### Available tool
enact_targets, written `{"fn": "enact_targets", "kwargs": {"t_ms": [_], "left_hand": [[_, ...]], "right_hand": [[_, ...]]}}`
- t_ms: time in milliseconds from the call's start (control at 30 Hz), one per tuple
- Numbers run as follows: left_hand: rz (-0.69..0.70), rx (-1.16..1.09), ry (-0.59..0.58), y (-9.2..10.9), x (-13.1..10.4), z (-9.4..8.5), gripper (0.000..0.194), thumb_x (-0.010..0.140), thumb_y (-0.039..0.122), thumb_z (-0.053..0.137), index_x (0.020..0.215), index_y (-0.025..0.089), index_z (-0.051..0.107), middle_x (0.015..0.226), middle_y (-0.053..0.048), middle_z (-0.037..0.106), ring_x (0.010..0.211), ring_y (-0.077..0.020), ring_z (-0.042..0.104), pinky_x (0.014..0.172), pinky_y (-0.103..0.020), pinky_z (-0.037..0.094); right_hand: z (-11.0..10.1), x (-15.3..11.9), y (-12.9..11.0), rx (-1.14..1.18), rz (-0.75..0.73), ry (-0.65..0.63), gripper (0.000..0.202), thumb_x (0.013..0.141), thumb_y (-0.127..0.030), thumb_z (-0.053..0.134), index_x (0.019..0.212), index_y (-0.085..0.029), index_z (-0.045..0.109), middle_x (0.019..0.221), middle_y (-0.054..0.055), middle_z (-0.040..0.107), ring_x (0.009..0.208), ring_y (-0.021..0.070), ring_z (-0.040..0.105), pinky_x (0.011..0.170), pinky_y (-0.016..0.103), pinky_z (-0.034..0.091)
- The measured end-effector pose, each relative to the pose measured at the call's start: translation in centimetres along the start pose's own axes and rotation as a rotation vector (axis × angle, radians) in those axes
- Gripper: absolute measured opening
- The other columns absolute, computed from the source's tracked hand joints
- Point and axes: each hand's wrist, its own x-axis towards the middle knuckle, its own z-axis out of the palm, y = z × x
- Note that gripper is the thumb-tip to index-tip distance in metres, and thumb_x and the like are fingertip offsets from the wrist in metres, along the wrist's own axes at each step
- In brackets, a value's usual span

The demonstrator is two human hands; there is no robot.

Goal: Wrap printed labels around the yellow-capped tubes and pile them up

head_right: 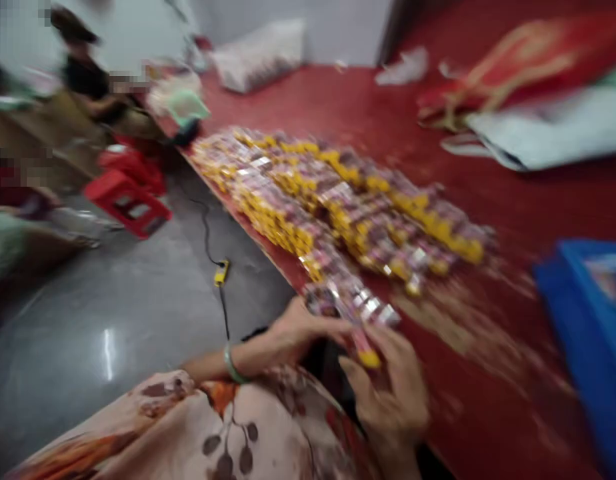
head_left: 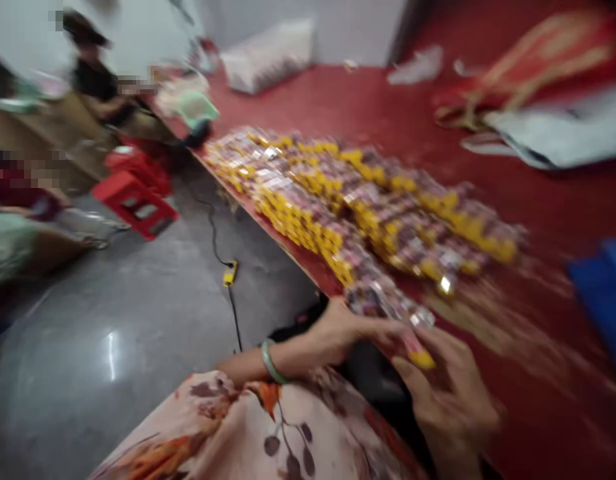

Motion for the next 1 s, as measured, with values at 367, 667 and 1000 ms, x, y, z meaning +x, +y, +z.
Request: {"fn": "enact_targets", "kwargs": {"t_ms": [367, 667, 1000], "left_hand": [[-0.191, 0.098, -0.129, -0.2, 1.6, -0.3, 0.032, 0.06, 0.027, 0.084, 0.087, 0.016, 0.07, 0.078, -0.001, 0.07, 0.066, -0.0122, 0.062, 0.066, -0.024, 0.051], [-0.237, 0.14, -0.153, -1.9, 1.6, 0.7, 0.032, 0.061, 0.03, 0.083, 0.087, 0.017, 0.069, 0.079, -0.001, 0.07, 0.069, -0.0139, 0.064, 0.07, -0.027, 0.052], [-0.272, 0.133, -0.252, -2.6, 1.2, 1.8, 0.029, 0.063, 0.027, 0.082, 0.086, 0.017, 0.068, 0.079, 0.0, 0.07, 0.064, -0.0117, 0.063, 0.062, -0.024, 0.053]], "right_hand": [[-0.7, -0.7, 0.7, 0.078, 0.234, 0.171, 0.039, 0.07, -0.021, 0.075, 0.105, -0.022, 0.059, 0.106, 0.005, 0.057, 0.071, 0.0129, 0.054, 0.063, 0.03, 0.05], [-2.3, -1.2, 0.9, -0.045, 0.22, 0.244, 0.032, 0.07, -0.023, 0.075, 0.099, -0.02, 0.06, 0.097, 0.004, 0.06, 0.063, 0.0114, 0.052, 0.056, 0.028, 0.048], [-3.3, -2.2, -0.2, -0.297, -0.047, 0.372, 0.019, 0.081, -0.011, 0.061, 0.098, -0.019, 0.066, 0.093, 0.008, 0.067, 0.078, 0.0187, 0.066, 0.063, 0.031, 0.056]]}}
